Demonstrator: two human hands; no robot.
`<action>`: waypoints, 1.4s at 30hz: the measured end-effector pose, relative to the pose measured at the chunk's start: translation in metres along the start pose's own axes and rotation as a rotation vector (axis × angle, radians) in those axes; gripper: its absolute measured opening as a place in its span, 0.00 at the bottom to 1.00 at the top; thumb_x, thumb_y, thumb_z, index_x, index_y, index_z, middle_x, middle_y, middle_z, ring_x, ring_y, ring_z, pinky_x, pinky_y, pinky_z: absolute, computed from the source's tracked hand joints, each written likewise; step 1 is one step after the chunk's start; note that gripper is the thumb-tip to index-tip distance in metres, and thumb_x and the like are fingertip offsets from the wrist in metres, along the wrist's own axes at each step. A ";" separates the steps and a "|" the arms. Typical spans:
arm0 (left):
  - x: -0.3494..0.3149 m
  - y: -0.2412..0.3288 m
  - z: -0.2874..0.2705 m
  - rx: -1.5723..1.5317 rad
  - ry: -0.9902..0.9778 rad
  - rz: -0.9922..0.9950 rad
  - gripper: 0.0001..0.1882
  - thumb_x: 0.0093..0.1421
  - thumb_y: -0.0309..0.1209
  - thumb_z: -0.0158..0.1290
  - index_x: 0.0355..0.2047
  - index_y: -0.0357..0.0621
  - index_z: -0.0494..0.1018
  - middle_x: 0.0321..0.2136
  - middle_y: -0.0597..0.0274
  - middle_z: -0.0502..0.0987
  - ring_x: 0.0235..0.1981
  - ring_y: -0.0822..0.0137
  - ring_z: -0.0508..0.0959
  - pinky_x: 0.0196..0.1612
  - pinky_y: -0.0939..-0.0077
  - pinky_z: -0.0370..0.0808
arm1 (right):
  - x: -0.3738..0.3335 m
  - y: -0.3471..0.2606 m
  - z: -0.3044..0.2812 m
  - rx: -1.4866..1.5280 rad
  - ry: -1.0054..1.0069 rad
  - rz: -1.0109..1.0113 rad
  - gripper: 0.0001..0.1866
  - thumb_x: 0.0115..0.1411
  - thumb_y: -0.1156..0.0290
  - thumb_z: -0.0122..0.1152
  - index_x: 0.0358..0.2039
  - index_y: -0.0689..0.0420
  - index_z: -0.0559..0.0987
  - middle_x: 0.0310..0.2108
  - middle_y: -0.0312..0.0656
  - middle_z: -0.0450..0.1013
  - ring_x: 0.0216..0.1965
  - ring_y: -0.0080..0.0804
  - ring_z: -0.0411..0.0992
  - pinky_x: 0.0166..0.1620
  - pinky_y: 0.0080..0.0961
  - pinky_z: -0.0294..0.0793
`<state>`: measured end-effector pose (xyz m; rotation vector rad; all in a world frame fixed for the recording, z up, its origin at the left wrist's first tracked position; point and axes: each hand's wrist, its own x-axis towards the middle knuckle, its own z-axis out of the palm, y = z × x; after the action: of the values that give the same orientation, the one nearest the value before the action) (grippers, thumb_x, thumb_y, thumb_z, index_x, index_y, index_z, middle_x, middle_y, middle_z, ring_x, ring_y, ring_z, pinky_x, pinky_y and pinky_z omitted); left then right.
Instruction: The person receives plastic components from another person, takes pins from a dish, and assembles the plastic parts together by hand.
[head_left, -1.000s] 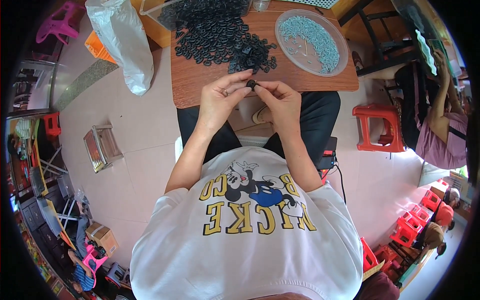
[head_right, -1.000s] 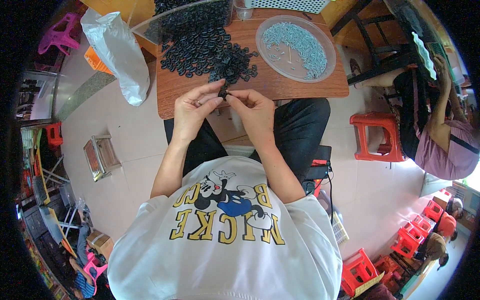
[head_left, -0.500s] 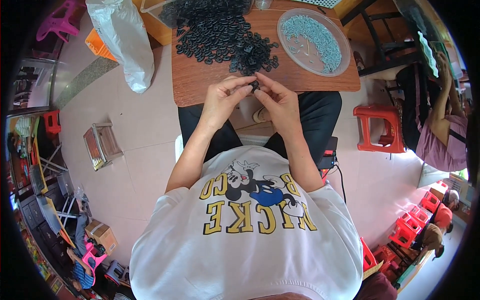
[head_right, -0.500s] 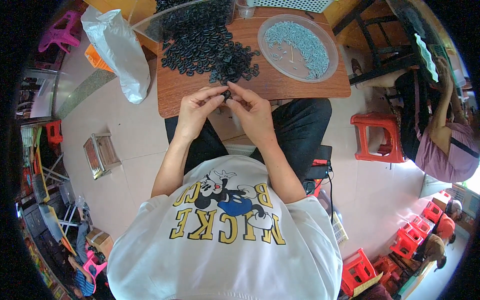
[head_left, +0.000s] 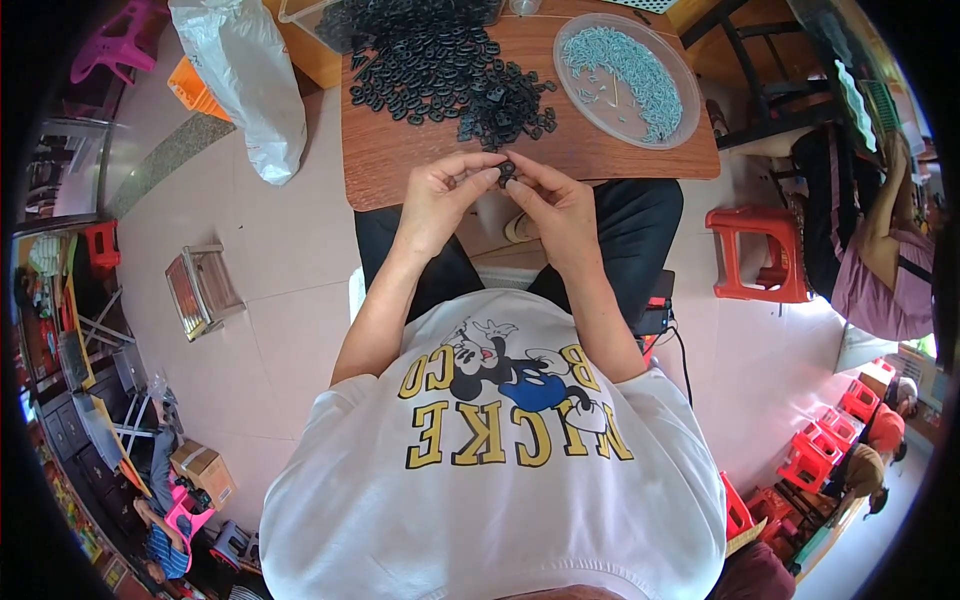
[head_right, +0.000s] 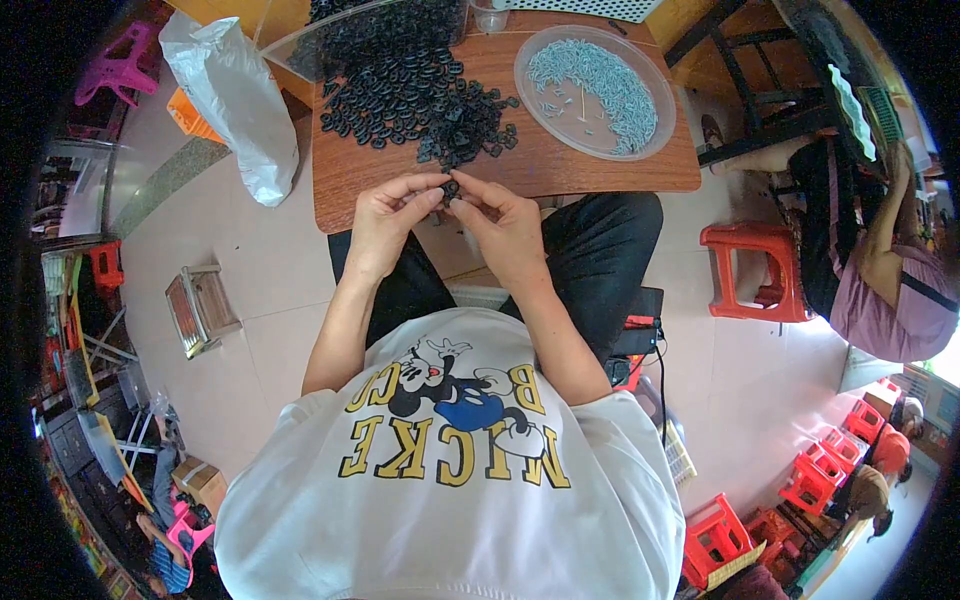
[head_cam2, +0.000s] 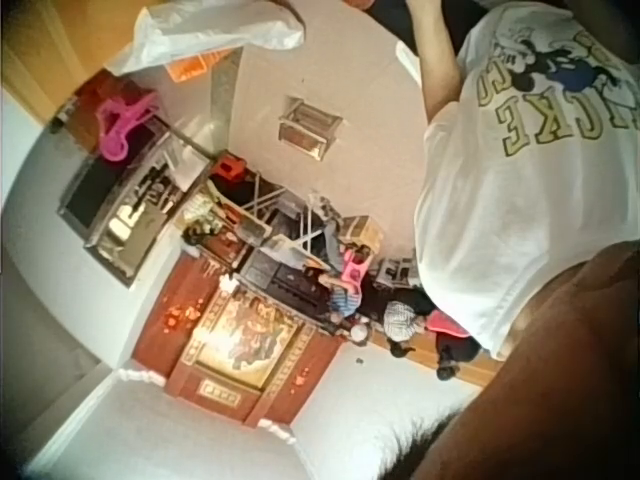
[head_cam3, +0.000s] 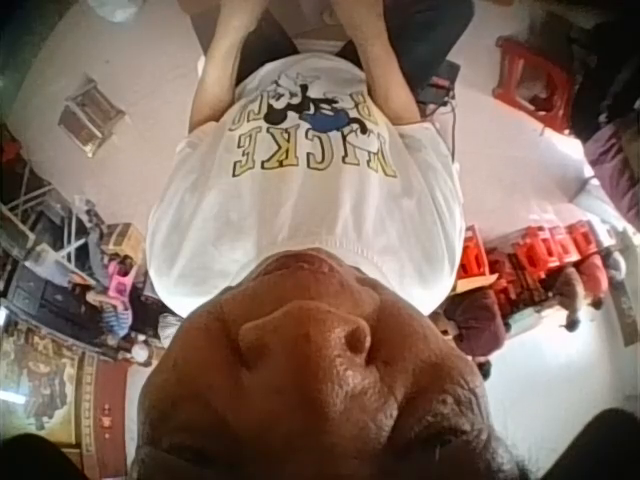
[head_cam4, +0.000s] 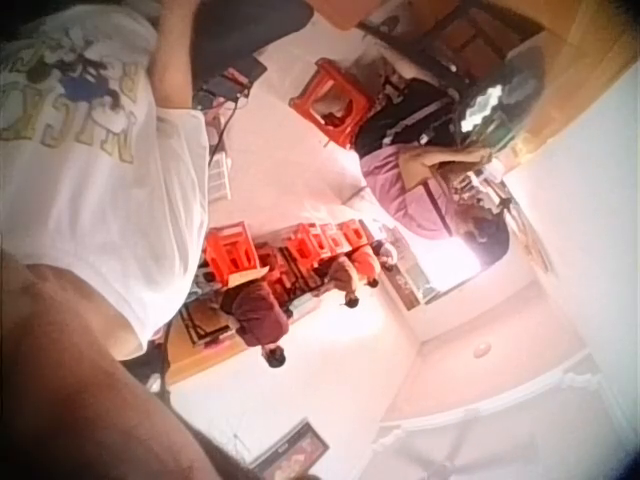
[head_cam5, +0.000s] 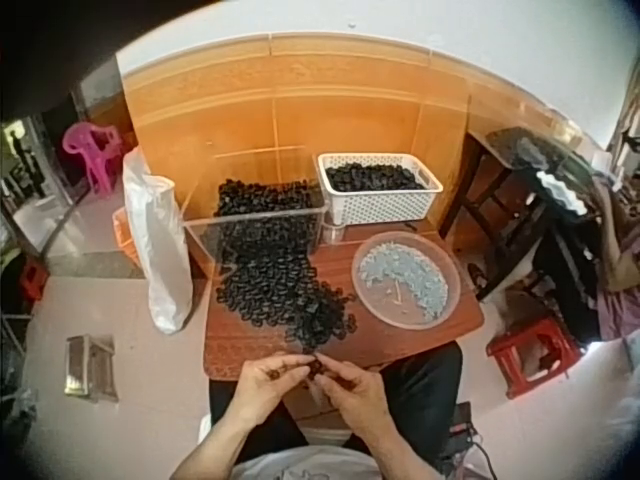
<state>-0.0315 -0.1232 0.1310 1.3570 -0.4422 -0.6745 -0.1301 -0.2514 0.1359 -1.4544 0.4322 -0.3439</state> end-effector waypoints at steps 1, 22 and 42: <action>-0.001 0.001 0.000 0.065 0.008 0.008 0.11 0.58 0.24 0.53 0.41 0.38 0.76 0.31 0.66 0.76 0.31 0.81 0.74 0.31 0.90 0.69 | 0.000 0.000 0.001 0.015 0.005 0.007 0.18 0.54 0.79 0.60 0.47 0.59 0.77 0.31 0.35 0.74 0.31 0.17 0.70 0.36 0.14 0.69; -0.008 0.012 -0.004 0.247 -0.052 0.170 0.15 0.51 0.21 0.59 0.41 0.40 0.77 0.31 0.67 0.74 0.30 0.80 0.70 0.30 0.88 0.66 | -0.009 0.004 0.003 0.200 0.045 0.059 0.15 0.54 0.77 0.62 0.44 0.59 0.79 0.31 0.31 0.76 0.29 0.11 0.67 0.32 0.09 0.66; 0.002 -0.008 0.024 0.332 0.078 0.611 0.12 0.52 0.20 0.57 0.39 0.38 0.77 0.31 0.58 0.77 0.30 0.69 0.77 0.32 0.81 0.73 | -0.011 0.000 0.003 0.075 0.234 -0.129 0.12 0.56 0.77 0.61 0.41 0.59 0.80 0.27 0.30 0.74 0.25 0.11 0.66 0.26 0.08 0.63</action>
<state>-0.0475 -0.1426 0.1274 1.4475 -0.8863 -0.0413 -0.1385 -0.2436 0.1374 -1.3768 0.5085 -0.6317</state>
